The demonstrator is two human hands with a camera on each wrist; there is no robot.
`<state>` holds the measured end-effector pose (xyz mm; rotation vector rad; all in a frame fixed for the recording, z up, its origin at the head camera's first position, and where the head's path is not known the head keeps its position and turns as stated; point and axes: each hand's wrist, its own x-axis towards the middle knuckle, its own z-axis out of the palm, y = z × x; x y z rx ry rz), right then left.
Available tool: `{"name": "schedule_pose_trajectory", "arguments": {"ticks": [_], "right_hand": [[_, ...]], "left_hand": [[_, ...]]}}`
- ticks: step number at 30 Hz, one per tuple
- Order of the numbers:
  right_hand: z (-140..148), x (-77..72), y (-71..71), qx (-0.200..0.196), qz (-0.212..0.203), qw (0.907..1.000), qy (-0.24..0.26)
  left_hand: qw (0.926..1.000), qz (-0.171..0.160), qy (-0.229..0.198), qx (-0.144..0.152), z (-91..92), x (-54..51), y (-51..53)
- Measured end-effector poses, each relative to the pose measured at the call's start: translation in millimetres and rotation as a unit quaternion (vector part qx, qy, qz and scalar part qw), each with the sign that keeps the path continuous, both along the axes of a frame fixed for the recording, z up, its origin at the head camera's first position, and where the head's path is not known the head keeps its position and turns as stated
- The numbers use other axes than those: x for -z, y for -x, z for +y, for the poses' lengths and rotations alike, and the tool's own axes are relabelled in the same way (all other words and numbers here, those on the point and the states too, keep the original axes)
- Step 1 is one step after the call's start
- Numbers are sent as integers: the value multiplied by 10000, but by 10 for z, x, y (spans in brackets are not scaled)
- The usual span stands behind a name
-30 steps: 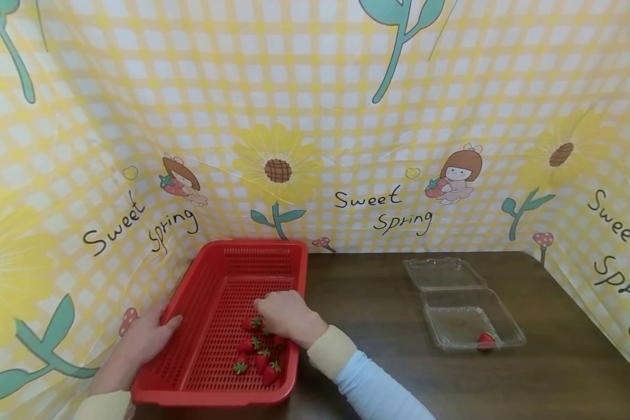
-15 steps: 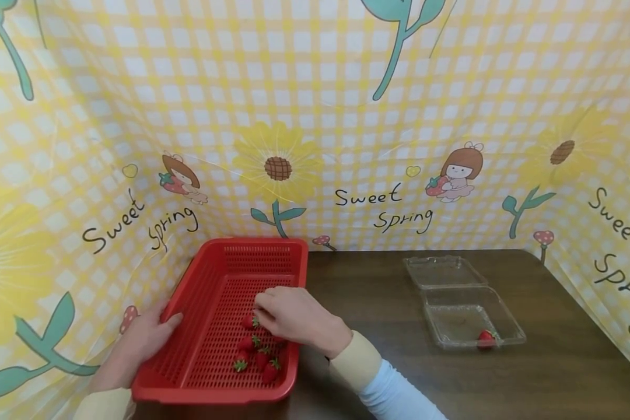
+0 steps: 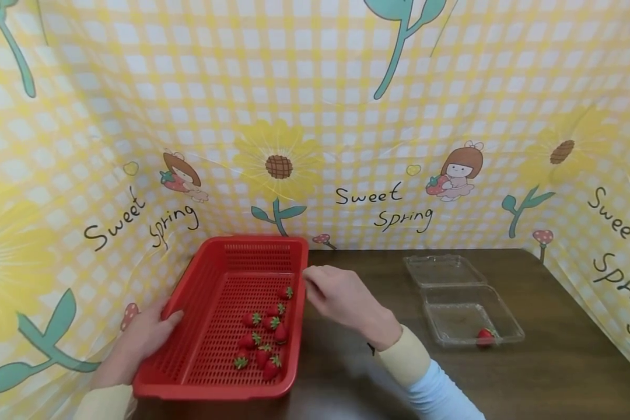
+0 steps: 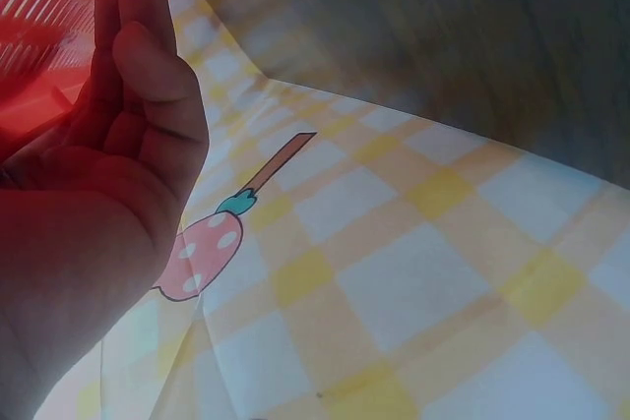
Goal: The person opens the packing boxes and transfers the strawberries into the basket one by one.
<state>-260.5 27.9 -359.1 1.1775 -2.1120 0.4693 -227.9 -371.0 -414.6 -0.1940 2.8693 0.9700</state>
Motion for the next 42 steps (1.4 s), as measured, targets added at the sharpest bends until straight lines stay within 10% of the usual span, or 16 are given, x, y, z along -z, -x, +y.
{"name": "schedule_pose_trajectory", "arguments": {"ticks": [12,31,37,42], "right_hand": [[740,57,102,379,445,9968,544],[2065,292,-29,2253,358,9730,351],[2289,343,-92,2567,-6,9664,123],[2523,342,-205,3329,-1246,9344,-216]], "left_hand": [[10000,-13,30,-48,-13,-13,-4],[9994,-95,-307,-132,56,5,-36],[9998,-27,-176,-131,67,-1,-21],[9993,-110,-309,-156,74,-9,7]]}}
